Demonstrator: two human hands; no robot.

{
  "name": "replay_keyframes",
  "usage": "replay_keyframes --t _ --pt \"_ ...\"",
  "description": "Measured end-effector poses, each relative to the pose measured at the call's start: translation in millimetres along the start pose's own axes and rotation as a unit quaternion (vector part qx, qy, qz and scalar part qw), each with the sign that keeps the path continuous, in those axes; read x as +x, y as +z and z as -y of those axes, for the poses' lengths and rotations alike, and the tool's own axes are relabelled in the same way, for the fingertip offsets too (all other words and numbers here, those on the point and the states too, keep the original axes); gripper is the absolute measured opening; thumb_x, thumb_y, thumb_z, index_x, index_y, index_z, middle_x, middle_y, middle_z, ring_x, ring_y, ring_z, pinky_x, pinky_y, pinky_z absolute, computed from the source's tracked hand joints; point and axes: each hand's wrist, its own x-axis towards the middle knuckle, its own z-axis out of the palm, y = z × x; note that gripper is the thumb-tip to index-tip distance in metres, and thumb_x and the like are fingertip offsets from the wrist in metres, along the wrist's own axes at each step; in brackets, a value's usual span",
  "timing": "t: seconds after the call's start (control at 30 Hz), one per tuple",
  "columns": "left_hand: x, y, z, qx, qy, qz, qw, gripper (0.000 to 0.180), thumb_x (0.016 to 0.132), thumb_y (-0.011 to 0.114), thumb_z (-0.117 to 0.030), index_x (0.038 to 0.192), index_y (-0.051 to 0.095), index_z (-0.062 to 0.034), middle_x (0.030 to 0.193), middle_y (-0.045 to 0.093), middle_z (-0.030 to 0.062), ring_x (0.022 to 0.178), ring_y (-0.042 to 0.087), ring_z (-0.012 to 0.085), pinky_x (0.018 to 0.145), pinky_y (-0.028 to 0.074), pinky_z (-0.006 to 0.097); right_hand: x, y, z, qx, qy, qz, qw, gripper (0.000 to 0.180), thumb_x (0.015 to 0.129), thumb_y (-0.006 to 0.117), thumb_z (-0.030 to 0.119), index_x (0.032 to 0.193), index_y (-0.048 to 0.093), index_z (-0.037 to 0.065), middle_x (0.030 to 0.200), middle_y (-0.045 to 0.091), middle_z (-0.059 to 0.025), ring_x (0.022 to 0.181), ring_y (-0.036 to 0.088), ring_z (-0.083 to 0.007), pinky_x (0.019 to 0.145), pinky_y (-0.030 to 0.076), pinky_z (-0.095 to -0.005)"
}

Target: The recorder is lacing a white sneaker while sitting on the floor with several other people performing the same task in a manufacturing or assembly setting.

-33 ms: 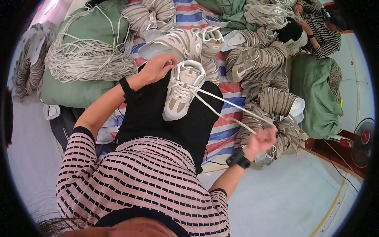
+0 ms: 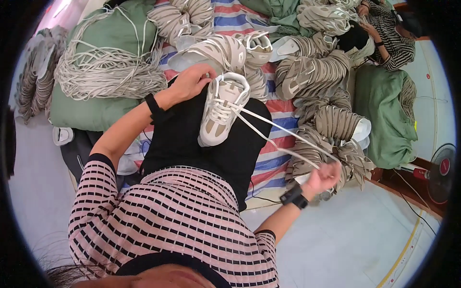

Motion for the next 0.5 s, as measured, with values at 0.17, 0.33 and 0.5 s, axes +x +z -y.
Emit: replay_keyframes --t 0.17,0.33,0.5 --pt "-0.9 7.0 6.5 0.077 0.155 -0.015 0.985 0.019 0.074 0.057 -0.001 0.092 0.057 -0.0074 0.091 0.057 0.0052 0.094 0.053 0.0251 0.077 0.042 0.035 34.5 -101.6 72.5 0.137 -0.051 -0.123 0.982 0.006 0.081 0.050 0.007 0.083 0.056 0.007 0.055 0.021 0.0042 0.046 0.019 -0.0088 0.044 0.018 -0.0231" --pt "8.6 24.1 -9.1 0.154 0.238 0.031 0.958 0.017 0.071 0.060 -0.004 0.087 0.057 -0.0084 0.092 0.057 0.0025 0.096 0.050 0.0235 0.082 0.040 0.035 47.8 -129.6 21.6 0.050 0.094 -0.183 0.977 0.017 0.086 0.056 0.026 0.080 0.056 0.010 0.057 0.027 0.0051 0.050 0.027 -0.0081 0.044 0.021 -0.0235" --pt "-0.1 27.3 -12.2 0.217 0.248 0.085 0.940 0.014 0.065 0.065 -0.013 0.075 0.056 -0.0088 0.083 0.052 0.0029 0.096 0.048 0.0228 0.089 0.035 0.037 -29.5 50.5 -130.1 -0.508 0.030 0.211 0.835 0.014 0.090 0.055 0.015 0.094 0.063 0.005 0.071 0.049 0.0076 0.059 0.044 -0.0028 0.049 0.035 -0.0202"
